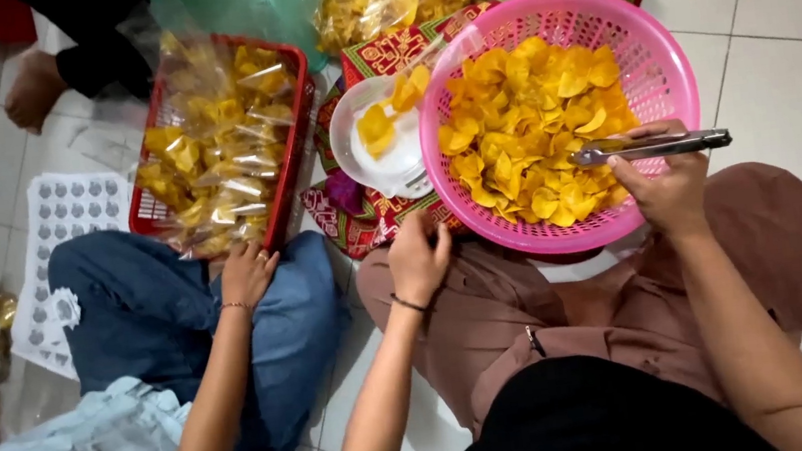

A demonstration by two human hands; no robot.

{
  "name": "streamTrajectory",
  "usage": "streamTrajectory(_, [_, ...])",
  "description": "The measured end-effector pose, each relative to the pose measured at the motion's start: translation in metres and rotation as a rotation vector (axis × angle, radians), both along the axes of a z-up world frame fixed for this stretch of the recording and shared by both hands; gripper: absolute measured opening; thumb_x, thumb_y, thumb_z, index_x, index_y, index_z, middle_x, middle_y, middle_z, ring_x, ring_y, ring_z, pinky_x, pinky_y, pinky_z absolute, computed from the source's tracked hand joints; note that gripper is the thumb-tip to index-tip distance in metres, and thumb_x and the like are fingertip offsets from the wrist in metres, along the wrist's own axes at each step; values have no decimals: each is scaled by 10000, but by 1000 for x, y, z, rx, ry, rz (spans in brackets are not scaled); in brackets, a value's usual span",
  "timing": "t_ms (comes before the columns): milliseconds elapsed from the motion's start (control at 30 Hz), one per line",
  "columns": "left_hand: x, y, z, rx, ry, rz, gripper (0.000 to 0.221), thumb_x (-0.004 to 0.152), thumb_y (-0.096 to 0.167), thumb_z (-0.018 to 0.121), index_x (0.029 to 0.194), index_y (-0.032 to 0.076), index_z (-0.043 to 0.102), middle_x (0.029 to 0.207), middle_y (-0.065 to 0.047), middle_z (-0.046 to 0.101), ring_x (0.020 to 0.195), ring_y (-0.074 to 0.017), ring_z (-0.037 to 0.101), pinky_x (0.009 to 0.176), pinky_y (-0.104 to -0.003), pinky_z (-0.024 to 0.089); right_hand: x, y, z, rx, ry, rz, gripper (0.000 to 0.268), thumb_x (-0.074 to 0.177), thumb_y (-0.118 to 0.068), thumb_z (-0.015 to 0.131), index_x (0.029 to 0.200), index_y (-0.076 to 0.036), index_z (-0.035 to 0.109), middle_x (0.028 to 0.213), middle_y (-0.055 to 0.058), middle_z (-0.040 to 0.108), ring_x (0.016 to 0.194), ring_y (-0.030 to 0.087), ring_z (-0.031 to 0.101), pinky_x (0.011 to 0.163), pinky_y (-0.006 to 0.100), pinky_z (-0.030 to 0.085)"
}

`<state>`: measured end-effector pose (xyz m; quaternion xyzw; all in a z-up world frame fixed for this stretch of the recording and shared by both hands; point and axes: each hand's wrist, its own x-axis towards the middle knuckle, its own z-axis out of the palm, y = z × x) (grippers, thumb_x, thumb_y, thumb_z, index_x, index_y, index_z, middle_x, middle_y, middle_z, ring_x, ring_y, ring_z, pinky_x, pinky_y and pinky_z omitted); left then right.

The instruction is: Manually packaging fried chips into small plastic bags using tongs while sitting on the floor.

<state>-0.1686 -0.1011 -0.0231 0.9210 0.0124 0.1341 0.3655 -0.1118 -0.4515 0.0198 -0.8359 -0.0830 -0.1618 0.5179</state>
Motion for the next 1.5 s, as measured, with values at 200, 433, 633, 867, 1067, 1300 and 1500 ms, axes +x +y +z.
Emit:
streamTrajectory(200, [25,-15,-32,568,57,7,830,857,284,717,1514,-155,463,1048,-228,692,750,-374,669,613,-434,519,-2,0,2,38,-14,-17,360,951,100,789,1259,71,606,1184,173,683,1019,265,698,972,357,559])
streamTrajectory(433, [36,-20,-32,600,49,-34,694,926,222,601,1393,-286,522,614,-150,649,437,-319,550,474,-412,408,-2,0,2,52,2,-15,386,939,112,778,1278,45,606,1207,163,672,1038,263,690,1002,363,569])
streamTrajectory(633, [42,-18,-48,531,-51,-55,736,963,211,617,1410,-334,406,603,-205,670,357,-354,502,355,-451,372,0,0,-2,71,-34,-22,372,962,70,790,1285,43,609,1197,167,688,1033,263,704,1009,364,588])
streamTrajectory(867, [52,-5,-34,588,146,-52,845,981,507,594,1391,-231,545,624,-154,716,445,-349,642,413,-416,486,0,-4,-6,174,-69,-16,414,964,80,744,1313,-3,538,1220,139,614,1069,250,644,1045,363,555])
streamTrajectory(1067, [33,-9,-15,557,443,-140,972,951,501,649,1616,-102,275,971,-213,795,831,-418,749,689,-525,556,2,6,14,168,-35,-1,650,872,38,846,1405,65,475,1340,237,589,1247,350,610,1124,460,496])
streamTrajectory(1300, [24,-16,13,463,735,-194,1068,993,471,650,1699,-49,40,1125,-268,787,1116,-434,765,942,-557,582,5,38,46,180,25,122,805,732,51,943,1442,77,563,1442,261,626,1397,393,576,1158,483,466])
streamTrajectory(1500, [20,-8,14,474,751,-233,1072,991,468,646,1700,-38,21,1157,-271,782,1145,-434,755,961,-572,571,20,49,34,112,75,96,843,737,15,963,1488,32,580,1456,253,616,1407,412,562,1149,487,487])
